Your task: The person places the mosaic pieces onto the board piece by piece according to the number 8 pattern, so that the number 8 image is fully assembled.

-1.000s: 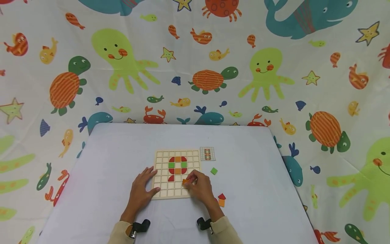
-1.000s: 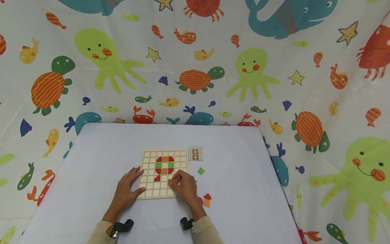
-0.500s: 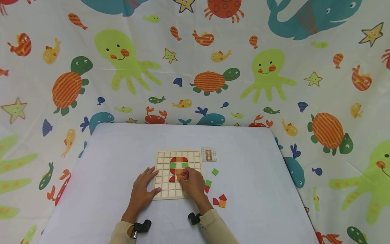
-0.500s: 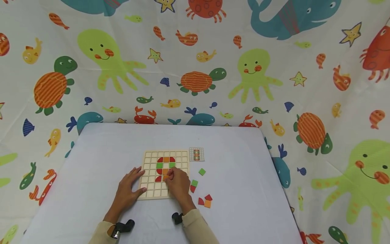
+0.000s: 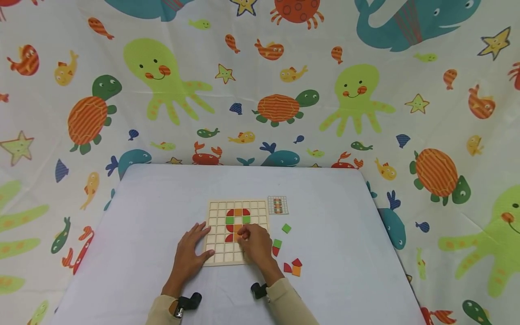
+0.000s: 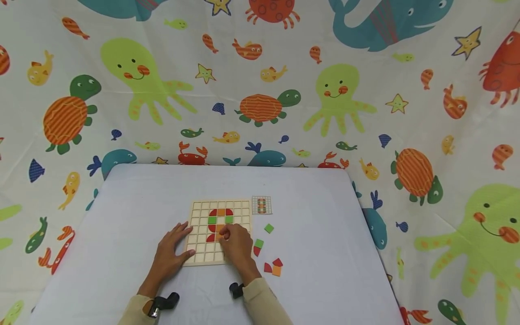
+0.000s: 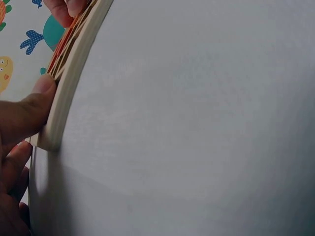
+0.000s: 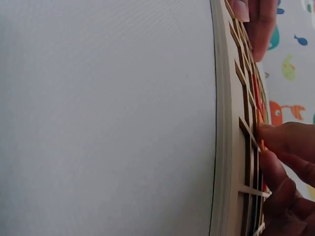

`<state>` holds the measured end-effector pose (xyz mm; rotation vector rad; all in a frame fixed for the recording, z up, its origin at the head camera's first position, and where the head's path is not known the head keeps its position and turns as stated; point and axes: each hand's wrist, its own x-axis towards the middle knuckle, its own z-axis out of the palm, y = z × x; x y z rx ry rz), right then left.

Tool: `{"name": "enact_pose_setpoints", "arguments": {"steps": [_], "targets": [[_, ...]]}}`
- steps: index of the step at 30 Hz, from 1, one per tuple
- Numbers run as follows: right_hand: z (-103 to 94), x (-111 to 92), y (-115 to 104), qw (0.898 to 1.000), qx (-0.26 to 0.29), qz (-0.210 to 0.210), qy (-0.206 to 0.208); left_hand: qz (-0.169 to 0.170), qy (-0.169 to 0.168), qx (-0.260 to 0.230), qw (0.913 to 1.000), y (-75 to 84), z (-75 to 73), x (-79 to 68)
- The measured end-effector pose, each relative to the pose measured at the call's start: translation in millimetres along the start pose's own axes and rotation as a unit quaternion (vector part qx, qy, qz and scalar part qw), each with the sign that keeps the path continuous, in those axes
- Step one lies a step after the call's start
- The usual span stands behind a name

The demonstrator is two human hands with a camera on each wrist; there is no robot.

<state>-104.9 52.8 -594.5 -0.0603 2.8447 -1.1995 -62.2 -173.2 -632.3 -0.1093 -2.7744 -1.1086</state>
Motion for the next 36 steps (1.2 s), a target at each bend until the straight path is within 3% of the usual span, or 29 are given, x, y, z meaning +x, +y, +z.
{"name": "enact_pose_setpoints", "arguments": {"steps": [4,8,16,20,25,36], "targets": [[-6.2,-3.3,7.6,0.999,0.037,-0.013,0.005,0.004,0.004,0.0,1.0,0.6,0.7,0.4],[-17.6,-10.9,16.6,0.998,0.06,0.004,0.029,0.018,0.018,-0.003,0.9997,0.9,0.9,-0.3],[-46.7,-28.9,41.0,0.992,0.04,0.077,0.096,0.023,0.021,-0.003,0.9995,1.3,-0.3,-3.4],[-57.9,-36.8,51.4,0.989,0.003,0.09,0.116,0.016,0.018,0.002,0.9997,1.4,-1.0,-3.4],[-63.2,-42.6,60.7,0.989,-0.052,0.089,0.11,0.013,0.017,0.007,0.9998,0.6,-0.8,-2.0],[-66.1,-47.9,58.3,0.988,-0.111,0.068,0.081,0.015,0.015,0.008,0.9997,-1.4,1.8,-0.5]]}}
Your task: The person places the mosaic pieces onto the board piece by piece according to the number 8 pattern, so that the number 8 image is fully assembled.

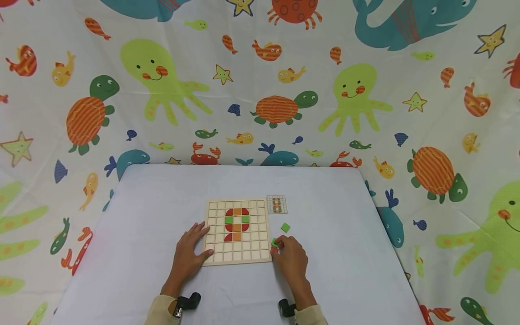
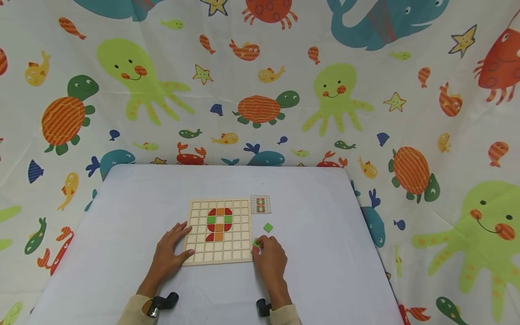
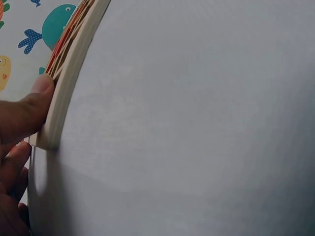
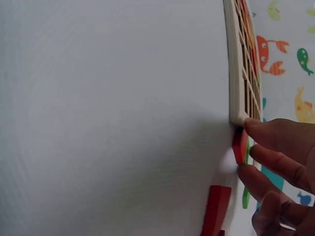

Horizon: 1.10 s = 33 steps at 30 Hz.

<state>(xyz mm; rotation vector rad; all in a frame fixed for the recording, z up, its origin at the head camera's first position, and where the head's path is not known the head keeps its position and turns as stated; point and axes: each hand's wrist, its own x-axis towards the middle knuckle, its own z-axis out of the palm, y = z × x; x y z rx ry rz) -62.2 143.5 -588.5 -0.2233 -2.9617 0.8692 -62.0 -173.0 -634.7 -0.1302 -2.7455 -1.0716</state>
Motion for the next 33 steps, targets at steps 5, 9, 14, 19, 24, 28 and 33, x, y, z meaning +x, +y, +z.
{"name": "enact_pose_setpoints", "arguments": {"steps": [5,9,14,19,24,28,33], "targets": [[-4.3,-2.6,1.1,1.0,-0.005,-0.012,0.001,-0.005,-0.004,-0.001,1.0,0.6,0.0,0.7],[-9.3,-3.0,5.3,1.0,-0.005,-0.009,0.007,-0.005,-0.003,0.0,1.0,1.7,-1.0,0.6],[-13.6,-3.2,9.0,1.0,-0.008,0.006,-0.006,-0.007,-0.005,0.001,1.0,1.5,-0.7,1.0],[-12.7,-3.4,14.9,1.0,-0.01,0.015,-0.023,-0.007,-0.004,-0.002,1.0,0.6,-0.3,0.3],[-10.8,-2.7,20.4,1.0,-0.013,0.001,-0.016,-0.004,-0.001,-0.001,1.0,0.4,-0.2,-0.7],[-11.0,-2.3,21.8,1.0,-0.022,-0.012,-0.004,-0.001,0.001,0.003,1.0,-0.2,0.5,-0.8],[-10.5,-2.1,19.8,1.0,-0.003,-0.015,0.016,-0.002,0.001,0.003,1.0,0.0,0.5,-1.1]]}}
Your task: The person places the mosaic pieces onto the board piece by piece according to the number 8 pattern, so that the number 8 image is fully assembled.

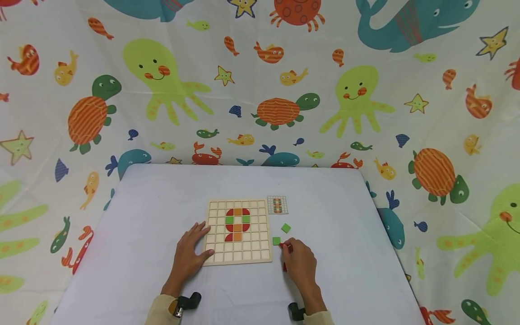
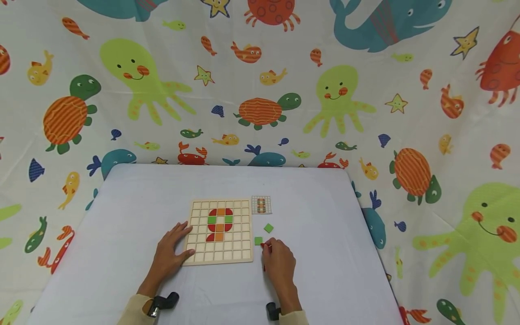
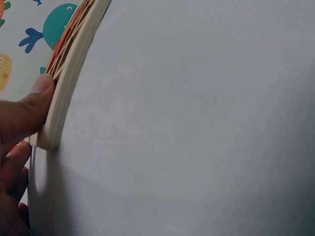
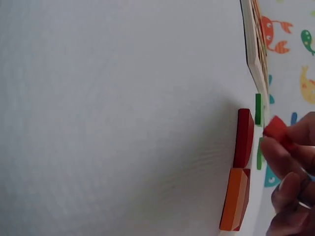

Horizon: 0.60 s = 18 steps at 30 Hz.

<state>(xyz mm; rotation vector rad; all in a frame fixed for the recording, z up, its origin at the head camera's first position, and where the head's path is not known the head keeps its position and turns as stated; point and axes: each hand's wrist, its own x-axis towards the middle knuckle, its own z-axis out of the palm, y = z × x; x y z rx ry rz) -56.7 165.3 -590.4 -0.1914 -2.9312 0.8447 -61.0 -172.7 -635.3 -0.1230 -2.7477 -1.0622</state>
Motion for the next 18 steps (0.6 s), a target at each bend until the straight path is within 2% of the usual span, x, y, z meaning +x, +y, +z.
{"name": "enact_pose_setpoints", "arguments": {"steps": [6,14,18], "targets": [[6.5,0.8,-7.5,0.998,0.058,-0.008,0.005,-0.003,-0.003,0.0,1.0,0.8,-0.3,0.5],[20.8,1.8,-27.9,0.996,0.078,-0.045,0.02,-0.009,0.0,-0.005,0.9999,3.2,-0.6,-0.3],[27.4,4.5,-38.9,0.994,0.096,-0.05,0.006,-0.011,-0.001,-0.008,0.9999,4.4,-1.4,-0.2]]}}
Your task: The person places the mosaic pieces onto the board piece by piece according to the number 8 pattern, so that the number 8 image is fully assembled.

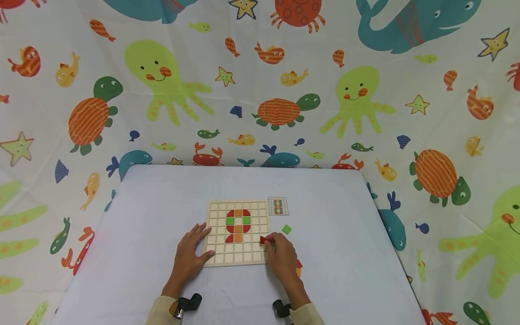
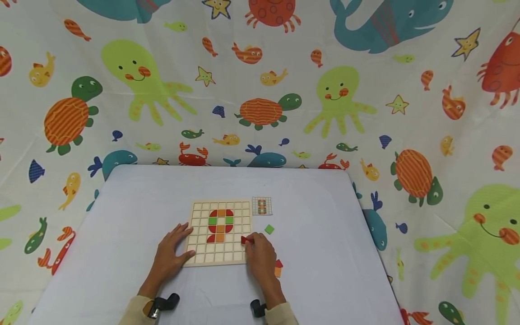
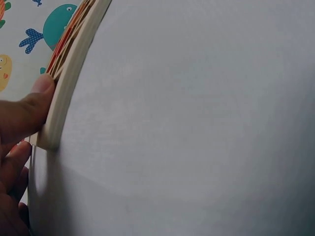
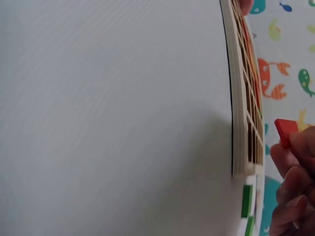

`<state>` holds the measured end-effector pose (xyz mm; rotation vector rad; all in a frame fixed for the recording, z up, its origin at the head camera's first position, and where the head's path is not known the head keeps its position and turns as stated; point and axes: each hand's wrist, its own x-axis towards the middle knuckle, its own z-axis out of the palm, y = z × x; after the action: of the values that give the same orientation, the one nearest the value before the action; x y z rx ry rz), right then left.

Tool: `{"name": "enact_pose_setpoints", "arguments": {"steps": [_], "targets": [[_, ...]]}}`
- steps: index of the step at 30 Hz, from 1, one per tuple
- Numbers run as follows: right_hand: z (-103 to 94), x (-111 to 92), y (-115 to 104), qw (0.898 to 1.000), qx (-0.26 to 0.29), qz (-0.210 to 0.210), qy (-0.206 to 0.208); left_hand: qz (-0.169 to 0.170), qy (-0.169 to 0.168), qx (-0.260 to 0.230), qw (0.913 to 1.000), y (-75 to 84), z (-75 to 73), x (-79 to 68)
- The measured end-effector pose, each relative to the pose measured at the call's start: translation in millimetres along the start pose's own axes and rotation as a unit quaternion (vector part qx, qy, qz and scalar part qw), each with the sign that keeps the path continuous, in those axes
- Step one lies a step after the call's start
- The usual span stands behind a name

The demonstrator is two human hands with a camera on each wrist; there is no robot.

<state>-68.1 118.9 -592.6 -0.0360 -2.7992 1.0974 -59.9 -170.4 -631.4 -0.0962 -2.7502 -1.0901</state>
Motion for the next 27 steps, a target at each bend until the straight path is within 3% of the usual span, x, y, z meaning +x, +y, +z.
{"name": "enact_pose_setpoints", "arguments": {"steps": [13,18,27], "targets": [[22.0,15.0,-22.2,0.997,0.019,0.025,-0.072,-0.007,-0.012,0.0,0.9999,-1.0,-0.2,-0.6],[31.9,18.9,-24.6,0.997,-0.001,0.026,-0.072,-0.016,-0.022,-0.004,0.9996,1.7,-0.9,-0.9],[39.1,21.0,-33.9,0.998,-0.013,0.022,-0.063,-0.008,-0.011,-0.001,0.9999,1.3,-1.7,-1.1]]}}
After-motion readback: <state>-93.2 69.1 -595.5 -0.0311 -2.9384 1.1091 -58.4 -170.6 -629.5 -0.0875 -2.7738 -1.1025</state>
